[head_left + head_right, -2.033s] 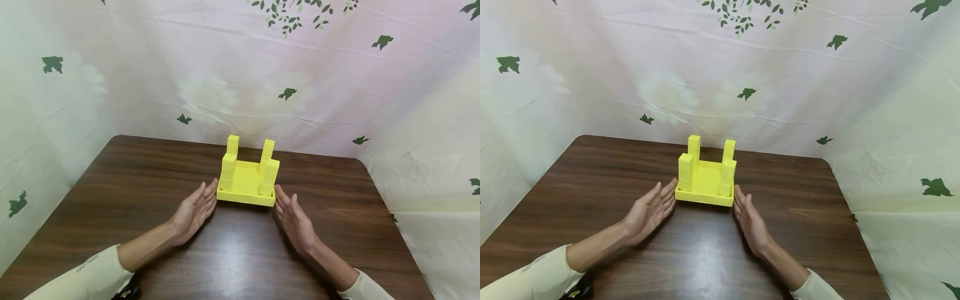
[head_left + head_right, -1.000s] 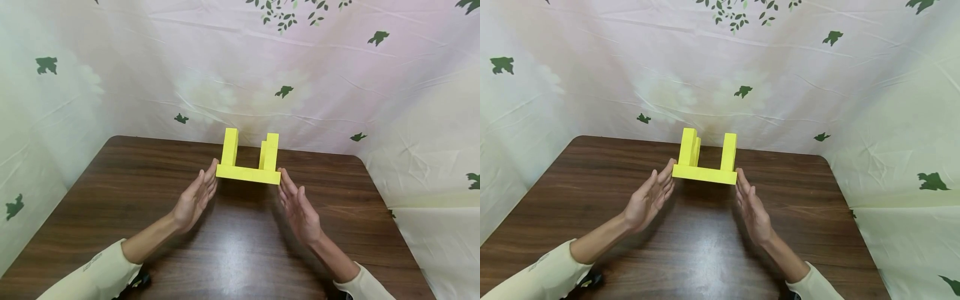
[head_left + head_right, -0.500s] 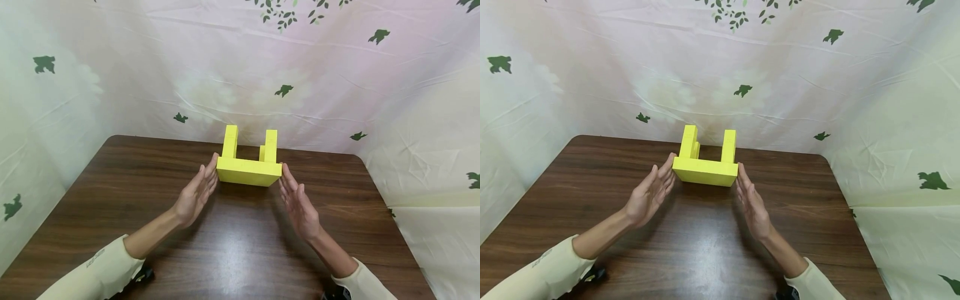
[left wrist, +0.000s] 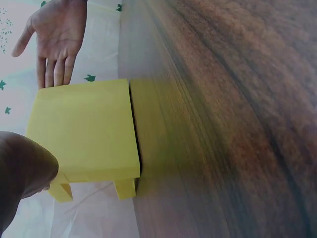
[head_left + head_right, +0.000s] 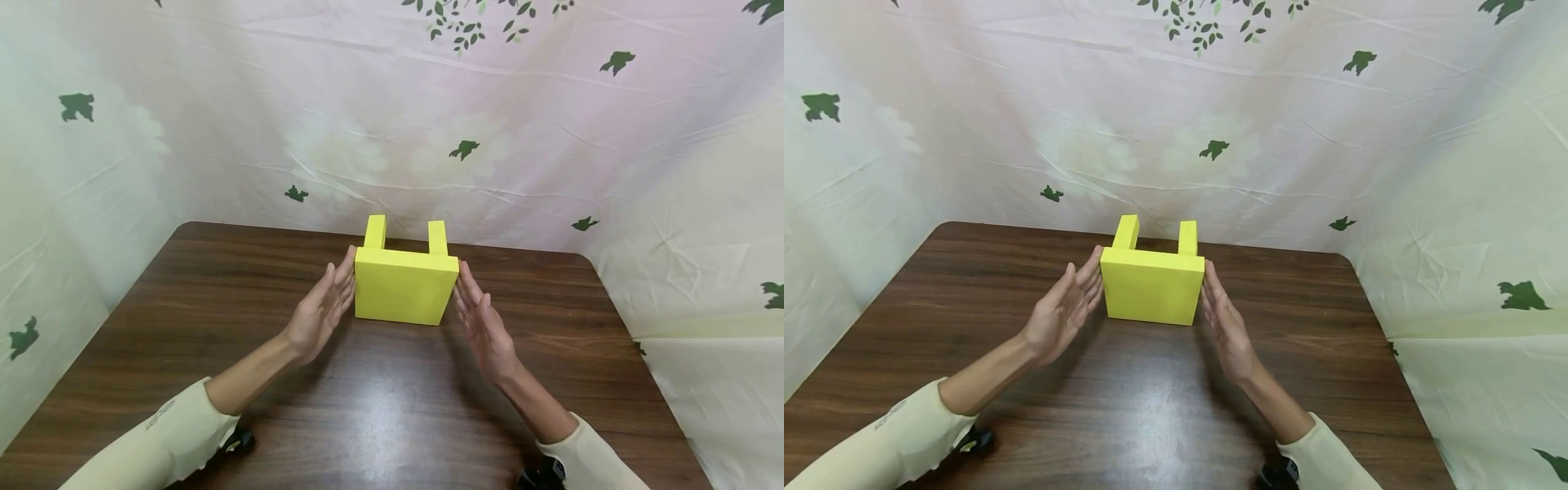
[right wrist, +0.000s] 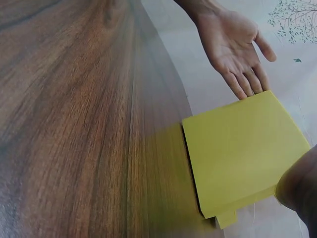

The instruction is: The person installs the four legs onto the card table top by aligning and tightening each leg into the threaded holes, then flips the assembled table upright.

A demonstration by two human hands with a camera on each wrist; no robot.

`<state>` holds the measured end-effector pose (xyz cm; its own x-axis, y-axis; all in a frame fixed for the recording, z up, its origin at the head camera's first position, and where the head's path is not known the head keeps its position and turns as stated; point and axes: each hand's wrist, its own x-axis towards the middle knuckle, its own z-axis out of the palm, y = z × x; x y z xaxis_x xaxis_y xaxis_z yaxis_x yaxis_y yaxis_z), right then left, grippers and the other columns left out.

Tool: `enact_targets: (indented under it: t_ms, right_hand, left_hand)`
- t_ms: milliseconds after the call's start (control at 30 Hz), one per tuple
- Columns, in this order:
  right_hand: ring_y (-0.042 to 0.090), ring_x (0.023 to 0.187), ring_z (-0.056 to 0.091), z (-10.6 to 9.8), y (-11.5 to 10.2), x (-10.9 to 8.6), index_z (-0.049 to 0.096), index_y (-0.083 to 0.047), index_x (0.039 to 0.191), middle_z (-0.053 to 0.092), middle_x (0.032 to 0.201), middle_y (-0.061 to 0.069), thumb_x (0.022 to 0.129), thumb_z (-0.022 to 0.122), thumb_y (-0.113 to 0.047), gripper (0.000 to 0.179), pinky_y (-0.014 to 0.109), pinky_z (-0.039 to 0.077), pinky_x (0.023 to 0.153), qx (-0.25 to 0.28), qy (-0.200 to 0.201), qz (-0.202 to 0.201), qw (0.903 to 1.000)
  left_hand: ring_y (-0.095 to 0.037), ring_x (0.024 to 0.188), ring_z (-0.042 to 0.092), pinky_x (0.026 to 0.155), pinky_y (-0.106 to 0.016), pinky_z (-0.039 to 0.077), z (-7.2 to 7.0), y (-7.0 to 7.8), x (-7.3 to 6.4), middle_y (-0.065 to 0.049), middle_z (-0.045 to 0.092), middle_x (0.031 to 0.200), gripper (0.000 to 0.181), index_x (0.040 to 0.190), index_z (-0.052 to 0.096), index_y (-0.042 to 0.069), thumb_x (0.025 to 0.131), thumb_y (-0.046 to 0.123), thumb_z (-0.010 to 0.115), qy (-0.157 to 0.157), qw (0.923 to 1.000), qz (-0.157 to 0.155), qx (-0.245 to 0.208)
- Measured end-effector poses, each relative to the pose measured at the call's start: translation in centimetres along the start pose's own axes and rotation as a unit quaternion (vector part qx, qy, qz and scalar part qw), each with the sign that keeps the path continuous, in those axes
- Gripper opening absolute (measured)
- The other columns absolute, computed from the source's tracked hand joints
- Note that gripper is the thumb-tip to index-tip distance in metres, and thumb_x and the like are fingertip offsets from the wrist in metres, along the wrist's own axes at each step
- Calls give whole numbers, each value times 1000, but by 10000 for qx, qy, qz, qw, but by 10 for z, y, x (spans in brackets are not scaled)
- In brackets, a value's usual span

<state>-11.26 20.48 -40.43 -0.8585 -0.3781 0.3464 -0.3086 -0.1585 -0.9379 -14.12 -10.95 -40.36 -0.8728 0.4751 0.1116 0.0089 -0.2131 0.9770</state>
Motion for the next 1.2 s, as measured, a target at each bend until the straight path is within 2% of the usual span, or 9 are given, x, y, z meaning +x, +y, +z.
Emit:
enact_targets:
  t_ms: [267,600,700,800,867,1000,1100,1200]
  right_hand:
    - [48,173,-11,-2,4,1,-4,3,179,-9,189,22,124,18,-48,78,9,23,136,-58,140,-36,9999]
    - [48,175,-2,-3,5,1,4,-1,180,0,190,22,124,24,-44,74,8,27,133,-173,371,239,9989]
    - [48,175,-1,-4,5,0,4,0,180,0,190,22,125,23,-41,72,8,26,134,-188,379,254,9988]
    - [46,175,4,-5,6,-1,7,0,181,5,191,22,125,26,-34,68,11,27,135,-266,506,290,9979]
    - [43,176,13,-6,8,-1,13,-2,181,12,190,21,125,33,-26,64,13,30,135,-399,689,351,9962]
    - [22,169,38,-11,14,-2,28,-4,177,29,186,20,118,52,-7,64,18,40,132,-710,999,409,9916]
    - [9,160,49,-17,22,-1,34,1,171,40,180,18,111,60,6,66,22,45,131,-827,1048,191,9909]
    - [8,155,55,-25,31,-1,37,12,160,47,175,11,104,62,15,61,25,47,131,-834,1008,-131,9913]
  left_hand:
    - [-27,180,-5,148,-50,-1,-2,1,0,1,-10,192,80,182,-6,16,120,63,10,-33,10000,10,17]
    - [-29,180,-4,148,-52,0,-5,0,0,-5,-8,193,80,182,-4,13,121,60,12,-44,9998,184,-38]
    - [-32,180,-2,148,-53,2,-6,0,1,-9,-6,192,78,182,-2,10,121,57,12,2,9996,277,-7]
    - [-35,179,6,147,-54,8,-8,-1,2,-16,3,192,74,181,7,3,123,49,14,235,9988,416,64]
    - [-38,178,15,146,-52,15,-9,0,3,-20,14,190,70,180,15,0,124,43,18,475,9974,511,200]
    - [-37,169,39,140,-38,38,-12,-1,4,-24,37,181,60,174,32,-2,124,30,30,988,9921,666,398]
    - [-32,159,53,133,-34,47,-15,-3,5,-20,51,171,46,163,47,1,121,19,41,1275,9882,761,362]
    - [-29,154,57,135,-41,45,-19,-8,4,-12,56,164,28,141,61,9,115,7,50,1385,9867,775,361]
